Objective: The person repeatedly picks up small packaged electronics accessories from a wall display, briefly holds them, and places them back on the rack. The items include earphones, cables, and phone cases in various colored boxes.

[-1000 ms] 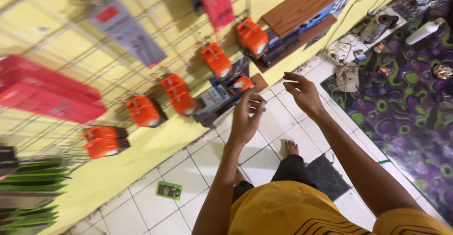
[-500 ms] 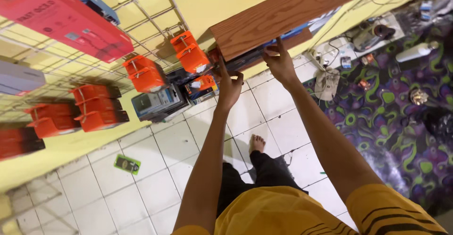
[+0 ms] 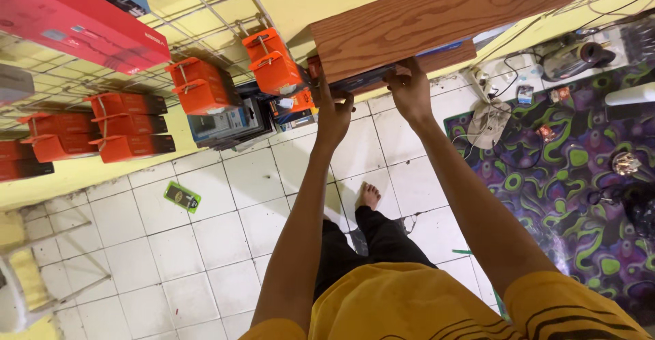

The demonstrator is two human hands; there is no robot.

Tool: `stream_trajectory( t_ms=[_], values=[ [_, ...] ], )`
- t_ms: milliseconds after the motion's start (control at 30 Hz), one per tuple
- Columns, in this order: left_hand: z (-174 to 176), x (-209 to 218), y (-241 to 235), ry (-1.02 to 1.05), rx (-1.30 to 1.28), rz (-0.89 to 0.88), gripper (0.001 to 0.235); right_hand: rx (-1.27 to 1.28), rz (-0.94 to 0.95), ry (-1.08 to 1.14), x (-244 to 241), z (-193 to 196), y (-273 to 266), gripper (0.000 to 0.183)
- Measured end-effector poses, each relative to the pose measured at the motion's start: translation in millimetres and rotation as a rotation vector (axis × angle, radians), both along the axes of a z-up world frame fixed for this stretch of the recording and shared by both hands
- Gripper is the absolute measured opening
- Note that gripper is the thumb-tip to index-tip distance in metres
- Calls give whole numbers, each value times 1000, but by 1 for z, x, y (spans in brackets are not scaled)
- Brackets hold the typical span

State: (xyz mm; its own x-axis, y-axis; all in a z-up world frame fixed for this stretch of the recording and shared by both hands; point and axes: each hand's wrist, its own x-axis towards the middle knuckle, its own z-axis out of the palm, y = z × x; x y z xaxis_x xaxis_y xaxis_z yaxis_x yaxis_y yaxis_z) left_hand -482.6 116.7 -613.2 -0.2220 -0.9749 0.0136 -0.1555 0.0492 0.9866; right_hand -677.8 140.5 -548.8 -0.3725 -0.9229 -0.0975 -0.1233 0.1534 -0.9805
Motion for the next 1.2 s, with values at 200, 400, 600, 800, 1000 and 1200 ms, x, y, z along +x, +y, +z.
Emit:
stream_trajectory(
  t_ms=[200, 400, 600, 800, 1000, 1200],
  values=[
    [4, -3, -8, 12, 27, -11, 94, 124, 9, -45, -1, 4, -14, 40],
    [23, 2, 28, -1, 82, -36, 91, 44, -26, -226, 13, 17, 16, 69],
    [70, 14, 126, -65, 129, -44, 94, 99, -165, -615, 36, 43, 83, 65],
    [91, 60, 202, -152, 161, -169, 76, -47, -131, -499, 69, 51, 121, 72],
    [93, 128, 204, -16, 106, 9, 65, 33, 194, -265, 108, 87, 136, 87],
    [124, 204, 169, 78, 214, -93, 64, 43, 438, -265, 199, 116, 134, 84]
  ],
)
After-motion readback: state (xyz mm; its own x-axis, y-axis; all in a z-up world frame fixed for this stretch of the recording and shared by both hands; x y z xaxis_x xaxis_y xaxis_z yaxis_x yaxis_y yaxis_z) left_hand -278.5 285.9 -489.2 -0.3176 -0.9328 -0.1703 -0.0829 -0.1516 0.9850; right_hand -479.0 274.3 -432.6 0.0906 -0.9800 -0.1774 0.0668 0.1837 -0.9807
